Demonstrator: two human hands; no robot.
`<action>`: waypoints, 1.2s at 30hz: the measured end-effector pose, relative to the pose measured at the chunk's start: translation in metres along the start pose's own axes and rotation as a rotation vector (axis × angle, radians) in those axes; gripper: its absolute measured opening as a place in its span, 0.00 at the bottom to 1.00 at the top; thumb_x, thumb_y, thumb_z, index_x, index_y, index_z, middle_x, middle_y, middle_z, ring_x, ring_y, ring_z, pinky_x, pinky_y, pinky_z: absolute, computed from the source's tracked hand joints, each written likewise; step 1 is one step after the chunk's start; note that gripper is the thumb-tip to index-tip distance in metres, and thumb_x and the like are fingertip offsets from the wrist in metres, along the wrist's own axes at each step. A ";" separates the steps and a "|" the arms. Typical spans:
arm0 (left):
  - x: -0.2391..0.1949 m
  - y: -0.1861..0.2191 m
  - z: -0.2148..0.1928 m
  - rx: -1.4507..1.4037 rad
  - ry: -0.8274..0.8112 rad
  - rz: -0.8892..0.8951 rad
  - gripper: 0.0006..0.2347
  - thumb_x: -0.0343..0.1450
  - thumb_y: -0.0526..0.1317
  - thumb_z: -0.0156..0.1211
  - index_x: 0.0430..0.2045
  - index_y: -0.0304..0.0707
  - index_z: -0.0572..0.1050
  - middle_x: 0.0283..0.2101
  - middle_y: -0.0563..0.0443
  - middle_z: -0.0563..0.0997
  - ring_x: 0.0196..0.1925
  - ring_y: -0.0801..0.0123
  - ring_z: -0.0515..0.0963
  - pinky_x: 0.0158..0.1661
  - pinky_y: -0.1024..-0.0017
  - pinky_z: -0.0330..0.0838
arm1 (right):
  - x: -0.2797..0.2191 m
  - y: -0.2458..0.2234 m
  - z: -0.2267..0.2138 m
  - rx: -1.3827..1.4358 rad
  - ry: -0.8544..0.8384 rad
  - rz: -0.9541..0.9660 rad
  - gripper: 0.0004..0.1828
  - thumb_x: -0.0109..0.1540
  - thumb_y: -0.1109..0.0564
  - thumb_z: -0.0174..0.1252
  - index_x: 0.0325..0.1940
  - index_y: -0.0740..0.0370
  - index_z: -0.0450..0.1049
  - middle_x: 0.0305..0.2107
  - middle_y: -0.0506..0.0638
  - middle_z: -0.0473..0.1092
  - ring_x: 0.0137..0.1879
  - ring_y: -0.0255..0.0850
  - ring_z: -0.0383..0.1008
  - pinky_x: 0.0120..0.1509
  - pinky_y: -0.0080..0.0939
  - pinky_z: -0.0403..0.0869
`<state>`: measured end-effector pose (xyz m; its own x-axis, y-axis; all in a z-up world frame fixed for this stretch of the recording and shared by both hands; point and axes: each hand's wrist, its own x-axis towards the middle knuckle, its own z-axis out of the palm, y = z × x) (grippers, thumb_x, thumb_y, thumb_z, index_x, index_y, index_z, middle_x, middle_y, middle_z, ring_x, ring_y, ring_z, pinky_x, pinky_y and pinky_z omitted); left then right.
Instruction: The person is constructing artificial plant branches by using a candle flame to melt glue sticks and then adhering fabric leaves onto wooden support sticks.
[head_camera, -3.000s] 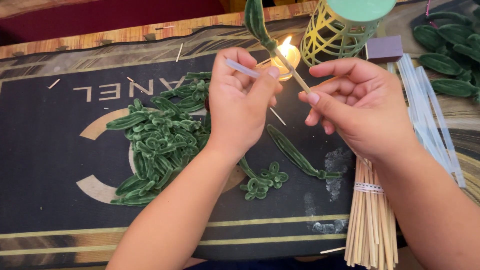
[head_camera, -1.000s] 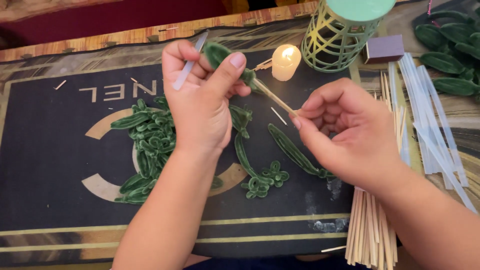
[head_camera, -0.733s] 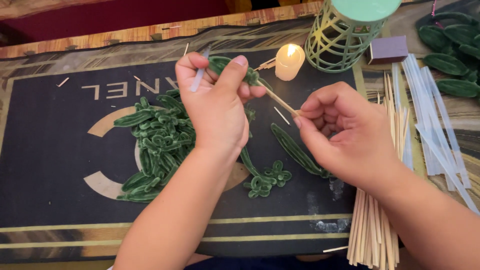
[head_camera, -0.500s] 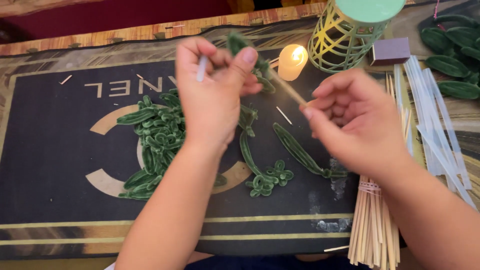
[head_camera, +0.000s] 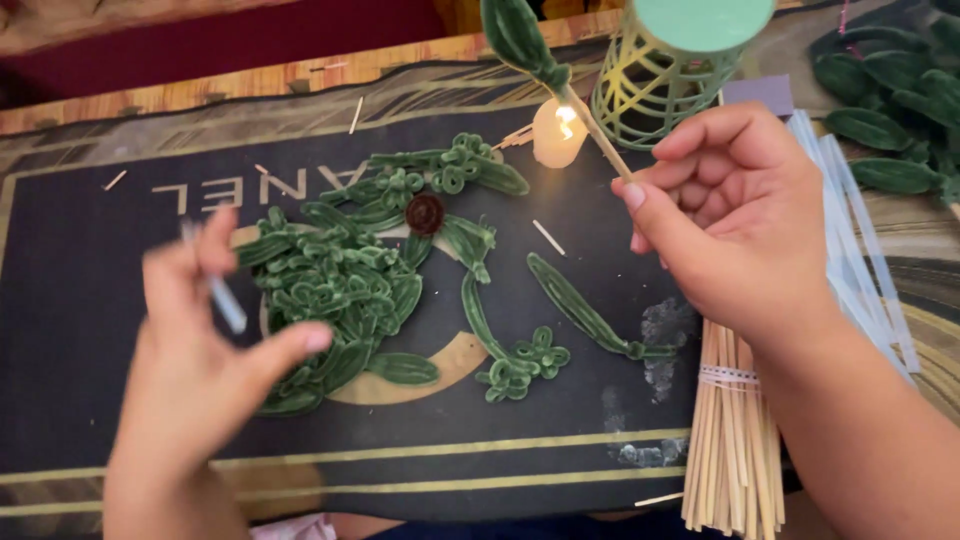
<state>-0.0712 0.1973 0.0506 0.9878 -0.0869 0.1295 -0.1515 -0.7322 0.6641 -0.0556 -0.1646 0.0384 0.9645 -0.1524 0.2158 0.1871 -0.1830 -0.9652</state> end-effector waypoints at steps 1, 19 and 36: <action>-0.011 -0.023 0.004 -0.071 -0.017 -0.031 0.34 0.55 0.43 0.73 0.48 0.35 0.54 0.74 0.25 0.60 0.77 0.46 0.59 0.71 0.55 0.51 | 0.000 0.001 -0.001 0.015 0.005 -0.004 0.16 0.65 0.67 0.65 0.47 0.63 0.64 0.32 0.56 0.75 0.28 0.37 0.75 0.34 0.29 0.75; 0.037 0.016 0.083 -0.231 0.017 0.102 0.23 0.63 0.35 0.68 0.41 0.47 0.55 0.77 0.45 0.57 0.77 0.41 0.63 0.57 0.52 0.68 | 0.008 0.019 -0.004 -0.012 0.049 -0.101 0.13 0.70 0.67 0.61 0.49 0.62 0.62 0.36 0.59 0.74 0.29 0.37 0.74 0.26 0.29 0.69; 0.062 0.074 0.025 0.357 0.070 0.286 0.15 0.72 0.45 0.72 0.38 0.44 0.68 0.22 0.53 0.73 0.21 0.55 0.74 0.31 0.53 0.65 | 0.010 0.023 -0.005 -0.014 0.011 -0.073 0.16 0.69 0.65 0.64 0.50 0.60 0.62 0.35 0.55 0.74 0.29 0.37 0.75 0.26 0.28 0.69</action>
<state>-0.0205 0.1208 0.0896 0.9013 -0.2825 0.3283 -0.3833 -0.8732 0.3011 -0.0423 -0.1756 0.0196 0.9464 -0.1485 0.2868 0.2538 -0.2073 -0.9448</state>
